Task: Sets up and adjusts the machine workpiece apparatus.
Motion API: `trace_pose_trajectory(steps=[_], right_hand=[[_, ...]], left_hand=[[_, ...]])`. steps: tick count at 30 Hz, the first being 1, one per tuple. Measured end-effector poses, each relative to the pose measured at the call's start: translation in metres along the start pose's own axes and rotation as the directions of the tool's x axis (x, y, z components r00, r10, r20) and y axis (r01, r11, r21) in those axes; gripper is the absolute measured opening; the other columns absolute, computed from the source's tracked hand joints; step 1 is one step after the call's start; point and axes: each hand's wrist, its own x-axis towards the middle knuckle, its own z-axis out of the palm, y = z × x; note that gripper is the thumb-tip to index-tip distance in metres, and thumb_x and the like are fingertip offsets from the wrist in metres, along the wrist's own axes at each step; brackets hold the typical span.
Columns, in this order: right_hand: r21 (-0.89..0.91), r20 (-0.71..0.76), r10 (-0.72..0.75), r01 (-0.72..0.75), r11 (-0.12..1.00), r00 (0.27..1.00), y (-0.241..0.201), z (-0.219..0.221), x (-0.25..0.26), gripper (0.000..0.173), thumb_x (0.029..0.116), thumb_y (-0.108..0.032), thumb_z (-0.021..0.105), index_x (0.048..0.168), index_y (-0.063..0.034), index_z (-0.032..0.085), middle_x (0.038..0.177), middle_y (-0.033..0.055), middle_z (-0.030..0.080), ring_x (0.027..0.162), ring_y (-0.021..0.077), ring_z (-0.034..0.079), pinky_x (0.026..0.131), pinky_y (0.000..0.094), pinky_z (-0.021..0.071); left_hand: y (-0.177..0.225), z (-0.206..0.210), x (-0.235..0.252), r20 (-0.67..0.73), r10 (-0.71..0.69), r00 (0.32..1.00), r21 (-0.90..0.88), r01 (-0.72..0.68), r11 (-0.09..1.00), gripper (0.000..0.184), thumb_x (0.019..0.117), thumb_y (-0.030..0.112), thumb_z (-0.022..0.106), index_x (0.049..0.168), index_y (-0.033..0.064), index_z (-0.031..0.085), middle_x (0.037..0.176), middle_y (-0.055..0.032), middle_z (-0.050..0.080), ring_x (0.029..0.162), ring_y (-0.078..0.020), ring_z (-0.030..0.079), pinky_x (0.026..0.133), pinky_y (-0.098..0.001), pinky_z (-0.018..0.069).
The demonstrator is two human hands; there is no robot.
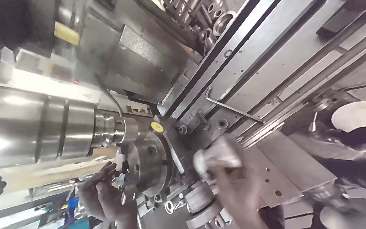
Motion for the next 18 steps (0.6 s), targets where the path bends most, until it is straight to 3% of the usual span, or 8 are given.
trace_pose_trajectory(steps=[3, 5, 7, 10, 11, 14, 16, 18], right_hand=[[-0.087, 0.183, 0.189, -0.175, 0.981, 0.965, 0.003, 0.001, -0.002, 0.054, 0.0906, -0.03, 0.077, 0.14, -0.0119, 0.061, 0.11, -0.0001, 0.075, 0.082, 0.0065, 0.073, 0.067, 0.0272, 0.0656], [0.031, 0.167, 0.168, -0.175, 0.984, 0.972, -0.005, -0.009, 0.002, 0.056, 0.0921, -0.025, 0.076, 0.141, -0.0057, 0.057, 0.109, 0.0026, 0.074, 0.081, 0.0098, 0.074, 0.067, 0.0277, 0.0668], [0.125, 0.042, 0.042, -0.047, 0.991, 0.998, -0.013, -0.016, 0.009, 0.059, 0.0945, -0.021, 0.074, 0.143, 0.002, 0.05, 0.115, 0.0041, 0.071, 0.086, 0.0085, 0.073, 0.073, 0.0253, 0.0657], [0.086, -0.051, -0.028, 0.032, 0.996, 0.998, -0.008, -0.008, 0.002, 0.061, 0.0936, -0.02, 0.075, 0.141, 0.0072, 0.048, 0.119, 0.0055, 0.069, 0.091, 0.0066, 0.072, 0.077, 0.0243, 0.0649], [0.03, -0.011, 0.022, -0.021, 0.999, 1.0, -0.003, 0.0, -0.007, 0.058, 0.0901, -0.02, 0.077, 0.137, 0.0061, 0.054, 0.113, 0.0054, 0.073, 0.087, 0.0062, 0.073, 0.074, 0.0245, 0.0652], [-0.075, 0.214, 0.174, -0.161, 0.984, 0.961, 0.001, -0.004, -0.004, 0.056, 0.0912, -0.03, 0.076, 0.142, -0.0123, 0.059, 0.114, 0.0, 0.074, 0.085, 0.0077, 0.074, 0.07, 0.0284, 0.0664], [0.017, 0.204, 0.179, -0.186, 0.982, 0.962, -0.005, -0.014, 0.0, 0.058, 0.0925, -0.027, 0.076, 0.144, -0.0106, 0.057, 0.112, 0.0024, 0.074, 0.081, 0.0122, 0.075, 0.066, 0.0318, 0.0675], [0.143, 0.074, 0.064, -0.074, 0.987, 0.995, -0.013, -0.02, 0.01, 0.06, 0.0946, -0.02, 0.073, 0.146, -0.0003, 0.049, 0.112, 0.0058, 0.071, 0.077, 0.0125, 0.073, 0.063, 0.0296, 0.0665]], left_hand=[[-0.001, -0.001, 0.001, -0.002, -0.003, 1.0, 0.011, 0.003, 1.0, 0.024, 0.105, 0.027, 0.044, 0.116, 0.0117, 0.059, 0.112, -0.0002, 0.072, 0.104, -0.0197, 0.071, 0.084, -0.0354, 0.0607], [0.0, -0.004, -0.001, 0.008, -0.016, 1.0, 0.007, 0.016, 1.0, 0.024, 0.1059, 0.028, 0.045, 0.117, 0.012, 0.058, 0.112, 0.0009, 0.072, 0.105, -0.0186, 0.071, 0.087, -0.0349, 0.0602], [0.0, -0.002, -0.001, 0.015, -0.01, 1.0, -0.007, 0.01, 1.0, 0.023, 0.1059, 0.027, 0.044, 0.117, 0.0118, 0.058, 0.112, 0.0008, 0.072, 0.105, -0.0187, 0.07, 0.089, -0.0357, 0.0595], [0.0, -0.003, -0.001, 0.022, -0.006, 1.0, -0.01, 0.006, 1.0, 0.024, 0.1063, 0.027, 0.043, 0.118, 0.0117, 0.058, 0.114, -0.0005, 0.072, 0.106, -0.0194, 0.07, 0.089, -0.0361, 0.0593], [0.001, -0.004, -0.002, 0.019, -0.003, 1.0, 0.002, 0.003, 1.0, 0.025, 0.1061, 0.026, 0.043, 0.118, 0.0111, 0.058, 0.113, -0.0008, 0.071, 0.105, -0.0195, 0.07, 0.088, -0.0357, 0.0595], [0.001, 0.0, -0.001, 0.018, 0.002, 1.0, 0.033, -0.003, 0.999, 0.027, 0.1061, 0.03, 0.044, 0.118, 0.0102, 0.058, 0.112, -0.0004, 0.072, 0.104, -0.0185, 0.07, 0.086, -0.0346, 0.0596], [0.003, -0.003, -0.002, 0.037, -0.001, 0.999, 0.039, 0.0, 0.999, 0.027, 0.1063, 0.03, 0.044, 0.118, 0.0099, 0.058, 0.113, -0.0011, 0.072, 0.105, -0.019, 0.07, 0.087, -0.0353, 0.0595], [0.002, -0.002, -0.003, 0.036, 0.005, 0.999, 0.034, -0.006, 0.999, 0.027, 0.1059, 0.028, 0.043, 0.117, 0.0099, 0.059, 0.112, -0.0007, 0.071, 0.104, -0.0184, 0.07, 0.087, -0.0349, 0.0595]])
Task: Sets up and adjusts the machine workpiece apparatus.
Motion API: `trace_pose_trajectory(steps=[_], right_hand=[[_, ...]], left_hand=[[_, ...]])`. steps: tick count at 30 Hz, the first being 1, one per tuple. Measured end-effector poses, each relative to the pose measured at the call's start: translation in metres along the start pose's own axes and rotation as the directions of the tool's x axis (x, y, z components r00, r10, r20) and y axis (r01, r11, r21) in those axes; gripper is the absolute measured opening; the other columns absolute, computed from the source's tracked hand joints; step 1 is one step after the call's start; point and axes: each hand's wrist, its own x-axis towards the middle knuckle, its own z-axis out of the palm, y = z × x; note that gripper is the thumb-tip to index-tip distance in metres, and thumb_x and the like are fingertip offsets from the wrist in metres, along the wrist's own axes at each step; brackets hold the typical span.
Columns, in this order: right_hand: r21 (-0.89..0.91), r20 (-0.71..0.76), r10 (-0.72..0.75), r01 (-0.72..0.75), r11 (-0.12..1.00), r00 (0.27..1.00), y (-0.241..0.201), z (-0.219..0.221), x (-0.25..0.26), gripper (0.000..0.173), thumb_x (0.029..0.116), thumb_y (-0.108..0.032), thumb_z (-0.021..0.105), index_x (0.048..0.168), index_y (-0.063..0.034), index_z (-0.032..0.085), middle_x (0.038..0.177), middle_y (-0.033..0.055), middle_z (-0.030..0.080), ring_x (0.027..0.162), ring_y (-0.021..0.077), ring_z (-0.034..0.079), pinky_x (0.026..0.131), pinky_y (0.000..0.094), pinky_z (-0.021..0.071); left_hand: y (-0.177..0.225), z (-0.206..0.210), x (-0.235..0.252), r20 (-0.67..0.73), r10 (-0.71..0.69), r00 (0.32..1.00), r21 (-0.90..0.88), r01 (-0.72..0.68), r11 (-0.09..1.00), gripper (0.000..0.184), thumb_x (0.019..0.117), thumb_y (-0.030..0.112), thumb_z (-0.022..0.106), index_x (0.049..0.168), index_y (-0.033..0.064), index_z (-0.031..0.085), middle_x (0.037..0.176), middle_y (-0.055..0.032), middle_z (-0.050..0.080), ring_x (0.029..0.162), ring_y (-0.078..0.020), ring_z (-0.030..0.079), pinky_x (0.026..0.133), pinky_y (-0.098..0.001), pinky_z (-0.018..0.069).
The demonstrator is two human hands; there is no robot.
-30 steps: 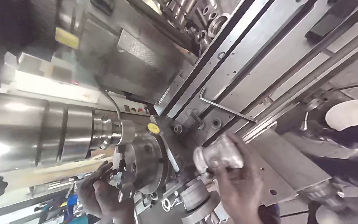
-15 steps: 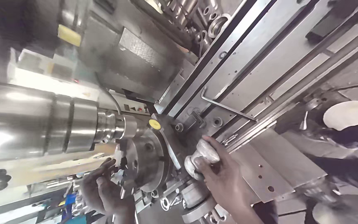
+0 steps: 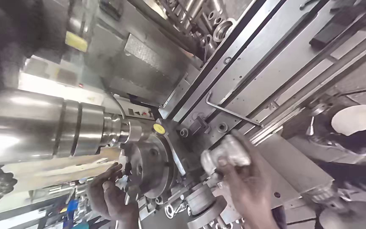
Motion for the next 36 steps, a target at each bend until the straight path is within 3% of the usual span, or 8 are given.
trace_pose_trajectory(steps=[3, 8, 14, 19, 23, 26, 31, 36], right_hand=[[-0.023, -0.086, -0.125, 0.123, 0.992, 0.988, 0.005, 0.006, -0.001, 0.061, 0.0946, -0.017, 0.073, 0.144, 0.0064, 0.046, 0.121, 0.0056, 0.068, 0.089, 0.0066, 0.072, 0.074, 0.0242, 0.0655], [-0.152, 0.114, 0.186, -0.168, 0.974, 0.976, 0.017, 0.011, -0.006, 0.055, 0.0913, -0.027, 0.077, 0.142, -0.0138, 0.059, 0.108, 0.0004, 0.075, 0.079, 0.0111, 0.075, 0.065, 0.031, 0.0667], [-0.038, -0.132, -0.143, 0.139, 0.99, 0.981, 0.006, -0.005, -0.002, 0.064, 0.095, -0.016, 0.072, 0.145, 0.0087, 0.042, 0.128, 0.0066, 0.063, 0.095, 0.0071, 0.07, 0.079, 0.0245, 0.0647], [-0.202, 0.202, 0.159, -0.117, 0.972, 0.966, 0.015, 0.003, -0.012, 0.055, 0.0916, -0.028, 0.076, 0.142, -0.0161, 0.06, 0.119, -0.0013, 0.073, 0.088, 0.0071, 0.074, 0.071, 0.0275, 0.0664], [0.024, 0.023, -0.026, 0.025, 0.999, 0.999, -0.002, -0.009, -0.004, 0.059, 0.0949, -0.02, 0.074, 0.143, 0.0018, 0.05, 0.115, 0.005, 0.071, 0.08, 0.0108, 0.073, 0.065, 0.0277, 0.0663], [-0.038, -0.122, -0.159, 0.155, 0.987, 0.98, 0.007, -0.002, -0.005, 0.063, 0.0959, -0.022, 0.072, 0.144, 0.0069, 0.044, 0.126, 0.0039, 0.065, 0.097, 0.0051, 0.07, 0.082, 0.0231, 0.0644], [-0.226, 0.167, 0.173, -0.133, 0.965, 0.971, 0.019, 0.006, -0.009, 0.056, 0.091, -0.028, 0.076, 0.144, -0.0183, 0.059, 0.112, -0.002, 0.075, 0.081, 0.0076, 0.074, 0.066, 0.0299, 0.0667], [0.023, -0.039, -0.082, 0.083, 0.996, 0.996, -0.005, -0.014, 0.008, 0.062, 0.0938, -0.017, 0.074, 0.146, 0.0033, 0.047, 0.12, 0.007, 0.069, 0.085, 0.0123, 0.073, 0.068, 0.0283, 0.0666]], left_hand=[[-0.001, 0.0, 0.001, -0.002, -0.003, 1.0, -0.031, 0.003, 1.0, 0.025, 0.1064, 0.03, 0.045, 0.117, 0.0133, 0.06, 0.112, 0.0012, 0.072, 0.103, -0.0182, 0.07, 0.087, -0.0347, 0.0599], [0.0, 0.0, 0.0, -0.002, -0.023, 1.0, -0.014, 0.023, 1.0, 0.026, 0.1059, 0.031, 0.045, 0.118, 0.0119, 0.059, 0.111, 0.0007, 0.072, 0.103, -0.0189, 0.071, 0.086, -0.0355, 0.0603], [0.001, -0.001, 0.0, 0.024, 0.004, 1.0, -0.013, -0.003, 1.0, 0.027, 0.1064, 0.032, 0.044, 0.117, 0.014, 0.061, 0.111, 0.0017, 0.072, 0.104, -0.0178, 0.07, 0.089, -0.0351, 0.0591], [0.002, -0.002, -0.001, 0.018, -0.017, 1.0, -0.027, 0.017, 0.999, 0.026, 0.1062, 0.029, 0.044, 0.118, 0.0124, 0.059, 0.111, 0.0009, 0.072, 0.103, -0.0181, 0.071, 0.087, -0.0344, 0.0598], [0.002, -0.002, -0.001, 0.03, -0.032, 0.999, -0.029, 0.033, 0.999, 0.026, 0.1059, 0.031, 0.044, 0.117, 0.0139, 0.061, 0.112, 0.0005, 0.072, 0.103, -0.0183, 0.07, 0.086, -0.0342, 0.0599], [0.001, -0.001, 0.0, 0.038, -0.025, 0.999, -0.028, 0.026, 0.999, 0.026, 0.1063, 0.032, 0.044, 0.117, 0.0158, 0.061, 0.111, 0.0022, 0.072, 0.102, -0.017, 0.071, 0.085, -0.0336, 0.0601], [0.002, 0.001, 0.002, 0.036, -0.022, 0.999, -0.008, 0.022, 1.0, 0.027, 0.1061, 0.032, 0.045, 0.117, 0.0127, 0.06, 0.11, 0.0014, 0.072, 0.1, -0.0173, 0.071, 0.084, -0.034, 0.0606], [0.004, 0.001, 0.001, 0.042, -0.028, 0.999, -0.029, 0.029, 0.999, 0.026, 0.1055, 0.031, 0.046, 0.117, 0.0139, 0.062, 0.108, 0.0023, 0.073, 0.099, -0.0168, 0.071, 0.084, -0.034, 0.061]])
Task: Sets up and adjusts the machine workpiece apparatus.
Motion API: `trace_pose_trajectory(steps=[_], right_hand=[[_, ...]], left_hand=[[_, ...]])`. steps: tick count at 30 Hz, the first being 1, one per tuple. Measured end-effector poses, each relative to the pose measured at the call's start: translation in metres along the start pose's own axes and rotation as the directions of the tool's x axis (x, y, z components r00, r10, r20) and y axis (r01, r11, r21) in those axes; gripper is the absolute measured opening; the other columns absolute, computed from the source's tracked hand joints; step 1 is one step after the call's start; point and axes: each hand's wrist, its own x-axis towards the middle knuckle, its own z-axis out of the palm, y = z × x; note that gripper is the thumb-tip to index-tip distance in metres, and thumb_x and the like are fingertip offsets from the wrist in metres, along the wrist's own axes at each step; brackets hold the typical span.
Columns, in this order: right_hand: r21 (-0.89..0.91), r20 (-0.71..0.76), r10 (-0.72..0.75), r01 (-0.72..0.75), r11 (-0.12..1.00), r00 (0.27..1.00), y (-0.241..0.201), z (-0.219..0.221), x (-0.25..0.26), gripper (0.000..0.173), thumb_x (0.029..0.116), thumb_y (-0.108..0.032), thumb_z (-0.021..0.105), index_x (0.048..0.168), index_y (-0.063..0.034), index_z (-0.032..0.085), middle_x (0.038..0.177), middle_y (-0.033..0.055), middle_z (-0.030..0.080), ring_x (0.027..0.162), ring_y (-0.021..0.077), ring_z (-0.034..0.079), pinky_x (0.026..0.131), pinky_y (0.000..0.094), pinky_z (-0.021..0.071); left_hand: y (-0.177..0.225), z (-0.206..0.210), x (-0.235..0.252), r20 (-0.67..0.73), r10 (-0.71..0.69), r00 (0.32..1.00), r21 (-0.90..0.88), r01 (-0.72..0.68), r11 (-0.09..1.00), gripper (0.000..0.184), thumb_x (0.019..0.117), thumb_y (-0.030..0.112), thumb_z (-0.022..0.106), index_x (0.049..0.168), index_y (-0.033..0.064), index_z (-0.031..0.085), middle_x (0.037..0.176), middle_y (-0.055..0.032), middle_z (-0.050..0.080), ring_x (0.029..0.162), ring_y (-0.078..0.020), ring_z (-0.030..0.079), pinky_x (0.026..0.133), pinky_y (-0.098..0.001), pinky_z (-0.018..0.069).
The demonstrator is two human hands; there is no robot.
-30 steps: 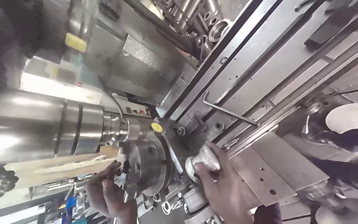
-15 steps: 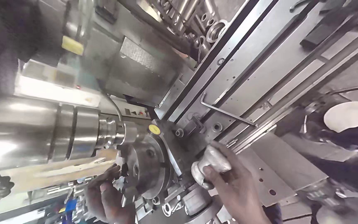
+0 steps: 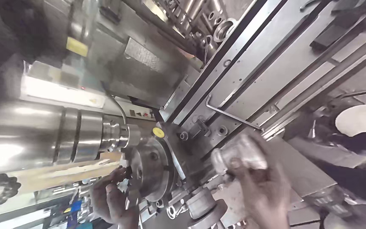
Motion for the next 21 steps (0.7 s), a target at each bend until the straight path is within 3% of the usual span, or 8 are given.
trace_pose_trajectory(steps=[2, 4, 7, 9, 11, 14, 16, 21], right_hand=[[-0.061, -0.062, -0.07, 0.066, 0.996, 0.996, 0.006, 0.007, -0.006, 0.062, 0.0936, -0.019, 0.075, 0.144, 0.0045, 0.048, 0.128, 0.0048, 0.066, 0.098, 0.0082, 0.071, 0.081, 0.0254, 0.0652], [-0.179, -0.002, 0.042, -0.042, 0.983, 0.999, 0.022, 0.023, -0.026, 0.057, 0.0872, -0.022, 0.079, 0.138, -0.0022, 0.06, 0.119, 0.002, 0.073, 0.091, 0.0039, 0.072, 0.075, 0.0244, 0.0642], [-0.261, 0.217, 0.239, -0.179, 0.948, 0.947, 0.023, 0.019, -0.016, 0.054, 0.0888, -0.028, 0.078, 0.14, -0.0188, 0.063, 0.115, -0.0028, 0.074, 0.088, 0.0057, 0.073, 0.072, 0.0292, 0.066], [-0.136, 0.203, 0.216, -0.191, 0.972, 0.955, 0.014, 0.011, -0.013, 0.055, 0.0901, -0.022, 0.078, 0.141, -0.0113, 0.06, 0.114, 0.0022, 0.074, 0.085, 0.0108, 0.074, 0.07, 0.0305, 0.0669], [-0.005, 0.106, 0.092, -0.092, 0.996, 0.99, 0.006, 0.006, -0.002, 0.057, 0.0912, -0.016, 0.077, 0.141, -0.0003, 0.055, 0.114, 0.0068, 0.072, 0.083, 0.0138, 0.074, 0.068, 0.0305, 0.0671], [0.021, 0.011, 0.004, -0.004, 1.0, 1.0, 0.001, -0.001, 0.01, 0.061, 0.0914, -0.015, 0.076, 0.145, -0.0002, 0.05, 0.119, 0.0049, 0.07, 0.084, 0.0122, 0.073, 0.069, 0.0279, 0.0667], [0.015, -0.004, -0.003, 0.003, 1.0, 1.0, 0.004, -0.002, 0.009, 0.058, 0.0922, -0.017, 0.075, 0.143, -0.0009, 0.051, 0.116, 0.0036, 0.07, 0.081, 0.0108, 0.073, 0.068, 0.0265, 0.0662], [-0.027, -0.036, -0.02, 0.019, 0.999, 0.999, 0.01, 0.006, -0.001, 0.058, 0.0924, -0.019, 0.075, 0.139, 0.007, 0.051, 0.121, 0.0052, 0.068, 0.09, 0.0061, 0.071, 0.073, 0.0215, 0.0646]], left_hand=[[-0.001, 0.0, 0.001, 0.01, -0.001, 1.0, -0.008, 0.001, 1.0, 0.026, 0.106, 0.032, 0.046, 0.117, 0.0153, 0.062, 0.109, 0.0029, 0.073, 0.099, -0.0169, 0.071, 0.085, -0.0343, 0.0609], [0.001, 0.0, -0.001, 0.015, 0.001, 1.0, -0.004, -0.001, 1.0, 0.025, 0.1058, 0.031, 0.045, 0.117, 0.0152, 0.061, 0.109, 0.0029, 0.072, 0.099, -0.0168, 0.071, 0.085, -0.0343, 0.0606], [0.0, 0.003, 0.003, 0.01, 0.018, 1.0, 0.004, -0.018, 1.0, 0.025, 0.1059, 0.031, 0.045, 0.116, 0.0143, 0.062, 0.108, 0.0028, 0.072, 0.098, -0.0167, 0.071, 0.084, -0.0343, 0.061], [0.001, -0.002, 0.0, 0.039, 0.007, 0.999, -0.003, -0.007, 1.0, 0.026, 0.1062, 0.031, 0.045, 0.117, 0.0141, 0.062, 0.109, 0.0025, 0.072, 0.099, -0.0169, 0.071, 0.086, -0.035, 0.0607], [-0.001, -0.001, -0.001, 0.03, 0.007, 1.0, -0.02, -0.007, 1.0, 0.027, 0.1062, 0.033, 0.047, 0.118, 0.0148, 0.063, 0.11, 0.0023, 0.072, 0.1, -0.017, 0.071, 0.087, -0.0351, 0.0603], [-0.001, -0.002, 0.0, 0.031, 0.003, 1.0, -0.029, -0.003, 1.0, 0.027, 0.106, 0.032, 0.046, 0.118, 0.0153, 0.062, 0.111, 0.0021, 0.073, 0.102, -0.0171, 0.071, 0.087, -0.0344, 0.0603], [-0.001, -0.002, -0.002, 0.025, 0.01, 1.0, -0.026, -0.01, 1.0, 0.026, 0.1058, 0.03, 0.045, 0.118, 0.0148, 0.062, 0.111, 0.0016, 0.073, 0.101, -0.0175, 0.071, 0.086, -0.0343, 0.0605], [-0.002, -0.004, -0.002, 0.026, 0.017, 1.0, -0.019, -0.016, 1.0, 0.025, 0.1062, 0.031, 0.045, 0.117, 0.0179, 0.063, 0.11, 0.0031, 0.073, 0.101, -0.0173, 0.071, 0.087, -0.0356, 0.0603]])
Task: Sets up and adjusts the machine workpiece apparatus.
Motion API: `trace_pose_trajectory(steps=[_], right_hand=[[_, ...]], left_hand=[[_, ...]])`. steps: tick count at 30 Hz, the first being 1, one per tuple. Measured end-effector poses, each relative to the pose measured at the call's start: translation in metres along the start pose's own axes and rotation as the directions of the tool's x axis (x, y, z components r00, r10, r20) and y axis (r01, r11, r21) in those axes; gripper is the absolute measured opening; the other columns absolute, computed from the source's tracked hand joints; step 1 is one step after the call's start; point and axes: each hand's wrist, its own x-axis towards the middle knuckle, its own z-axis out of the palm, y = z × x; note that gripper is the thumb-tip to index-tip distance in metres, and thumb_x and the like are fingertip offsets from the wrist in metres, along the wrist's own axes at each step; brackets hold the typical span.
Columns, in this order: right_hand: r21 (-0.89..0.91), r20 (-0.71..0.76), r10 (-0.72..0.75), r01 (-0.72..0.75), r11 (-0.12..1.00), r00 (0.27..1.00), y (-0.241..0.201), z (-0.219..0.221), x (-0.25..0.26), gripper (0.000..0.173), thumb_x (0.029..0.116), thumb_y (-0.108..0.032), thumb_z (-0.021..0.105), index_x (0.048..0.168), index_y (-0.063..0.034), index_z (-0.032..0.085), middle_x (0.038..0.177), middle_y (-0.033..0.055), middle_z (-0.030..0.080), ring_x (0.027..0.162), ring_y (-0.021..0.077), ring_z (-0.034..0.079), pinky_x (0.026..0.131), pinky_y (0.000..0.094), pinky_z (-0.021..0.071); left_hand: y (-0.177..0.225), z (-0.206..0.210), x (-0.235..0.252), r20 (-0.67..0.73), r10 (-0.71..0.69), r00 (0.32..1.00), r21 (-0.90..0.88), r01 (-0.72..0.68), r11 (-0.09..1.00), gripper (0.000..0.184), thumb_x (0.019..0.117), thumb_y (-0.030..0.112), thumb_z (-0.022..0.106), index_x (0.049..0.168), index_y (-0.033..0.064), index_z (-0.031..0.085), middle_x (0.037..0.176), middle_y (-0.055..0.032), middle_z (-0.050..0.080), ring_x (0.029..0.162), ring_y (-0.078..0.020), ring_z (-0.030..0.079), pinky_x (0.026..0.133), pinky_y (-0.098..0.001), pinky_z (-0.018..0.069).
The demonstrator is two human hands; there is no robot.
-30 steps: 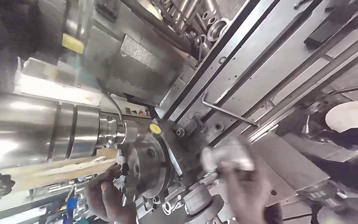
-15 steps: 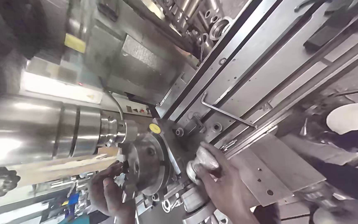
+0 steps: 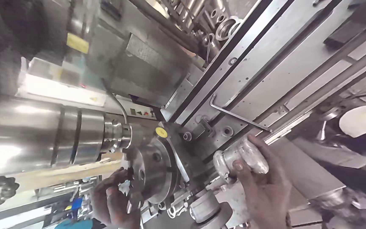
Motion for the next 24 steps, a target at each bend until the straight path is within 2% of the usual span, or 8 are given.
trace_pose_trajectory(steps=[3, 4, 5, 8, 11, 16, 20, 24], right_hand=[[0.002, 0.025, 0.02, -0.02, 1.0, 0.999, -0.001, 0.001, -0.004, 0.056, 0.0909, -0.013, 0.075, 0.139, 0.0064, 0.052, 0.125, 0.0047, 0.067, 0.097, 0.0066, 0.072, 0.079, 0.0222, 0.0647], [0.02, 0.031, 0.026, -0.027, 0.999, 0.999, 0.0, 0.001, -0.006, 0.056, 0.0903, -0.011, 0.074, 0.138, 0.0066, 0.052, 0.125, 0.0051, 0.068, 0.095, 0.0074, 0.072, 0.077, 0.0229, 0.0651], [0.031, 0.038, 0.023, -0.024, 0.999, 0.999, 0.001, 0.001, -0.008, 0.055, 0.0903, -0.01, 0.074, 0.138, 0.0074, 0.052, 0.125, 0.006, 0.067, 0.094, 0.008, 0.072, 0.076, 0.0234, 0.0655], [0.041, 0.075, 0.024, -0.027, 0.999, 0.997, 0.004, -0.001, -0.017, 0.056, 0.0917, -0.012, 0.074, 0.139, 0.0079, 0.051, 0.131, 0.007, 0.065, 0.101, 0.0087, 0.071, 0.082, 0.0243, 0.0649], [0.08, 0.095, 0.04, -0.048, 0.996, 0.995, 0.007, -0.003, -0.022, 0.054, 0.0909, -0.007, 0.073, 0.139, 0.0063, 0.052, 0.129, 0.0078, 0.066, 0.091, 0.0111, 0.072, 0.071, 0.0267, 0.0662], [0.062, 0.103, 0.035, -0.042, 0.997, 0.994, 0.009, -0.007, -0.022, 0.056, 0.0898, -0.005, 0.073, 0.14, 0.0068, 0.052, 0.13, 0.0097, 0.065, 0.091, 0.0124, 0.073, 0.071, 0.0272, 0.0663], [0.039, 0.105, 0.002, -0.006, 0.999, 0.994, 0.012, -0.01, -0.022, 0.055, 0.0901, -0.007, 0.073, 0.138, 0.0082, 0.052, 0.132, 0.0108, 0.065, 0.104, 0.0122, 0.071, 0.083, 0.0261, 0.0646], [0.033, 0.109, 0.01, -0.014, 0.999, 0.994, 0.014, -0.012, -0.022, 0.055, 0.0899, -0.006, 0.073, 0.138, 0.0082, 0.052, 0.131, 0.0111, 0.065, 0.104, 0.0133, 0.071, 0.082, 0.0266, 0.0648]], left_hand=[[0.002, 0.002, -0.001, 0.001, -0.001, 1.0, 0.016, 0.001, 1.0, 0.025, 0.1062, 0.032, 0.044, 0.115, 0.0178, 0.063, 0.109, 0.0038, 0.072, 0.101, -0.0163, 0.071, 0.088, -0.0348, 0.0604], [0.003, 0.002, -0.001, 0.003, -0.002, 1.0, 0.015, 0.002, 1.0, 0.025, 0.1064, 0.032, 0.044, 0.115, 0.0178, 0.063, 0.109, 0.0037, 0.073, 0.102, -0.0161, 0.071, 0.088, -0.0342, 0.0603], [0.003, 0.002, -0.001, 0.006, -0.003, 1.0, 0.011, 0.002, 1.0, 0.026, 0.1065, 0.033, 0.045, 0.116, 0.0176, 0.063, 0.11, 0.0032, 0.073, 0.102, -0.0164, 0.071, 0.088, -0.0341, 0.0603], [0.004, 0.001, 0.0, 0.012, -0.003, 1.0, 0.013, 0.003, 1.0, 0.027, 0.1069, 0.033, 0.044, 0.117, 0.0176, 0.063, 0.11, 0.0033, 0.073, 0.102, -0.0168, 0.071, 0.087, -0.034, 0.0607], [0.005, 0.003, 0.0, 0.02, -0.005, 1.0, 0.02, 0.005, 1.0, 0.026, 0.107, 0.033, 0.044, 0.117, 0.0174, 0.063, 0.11, 0.004, 0.073, 0.102, -0.016, 0.071, 0.088, -0.0334, 0.0602], [0.007, 0.002, -0.002, 0.027, -0.003, 1.0, 0.048, 0.002, 0.999, 0.027, 0.1075, 0.034, 0.043, 0.117, 0.0167, 0.063, 0.112, 0.0035, 0.073, 0.102, -0.0152, 0.071, 0.087, -0.0319, 0.0601], [0.005, 0.0, -0.003, 0.024, -0.008, 1.0, 0.042, 0.007, 0.999, 0.027, 0.1072, 0.034, 0.044, 0.117, 0.0175, 0.063, 0.111, 0.0037, 0.073, 0.101, -0.0159, 0.071, 0.086, -0.0327, 0.0608], [0.004, -0.001, -0.004, 0.023, -0.013, 1.0, 0.042, 0.012, 0.999, 0.027, 0.107, 0.034, 0.045, 0.117, 0.0172, 0.063, 0.111, 0.0031, 0.073, 0.101, -0.0159, 0.071, 0.087, -0.0322, 0.0602]])
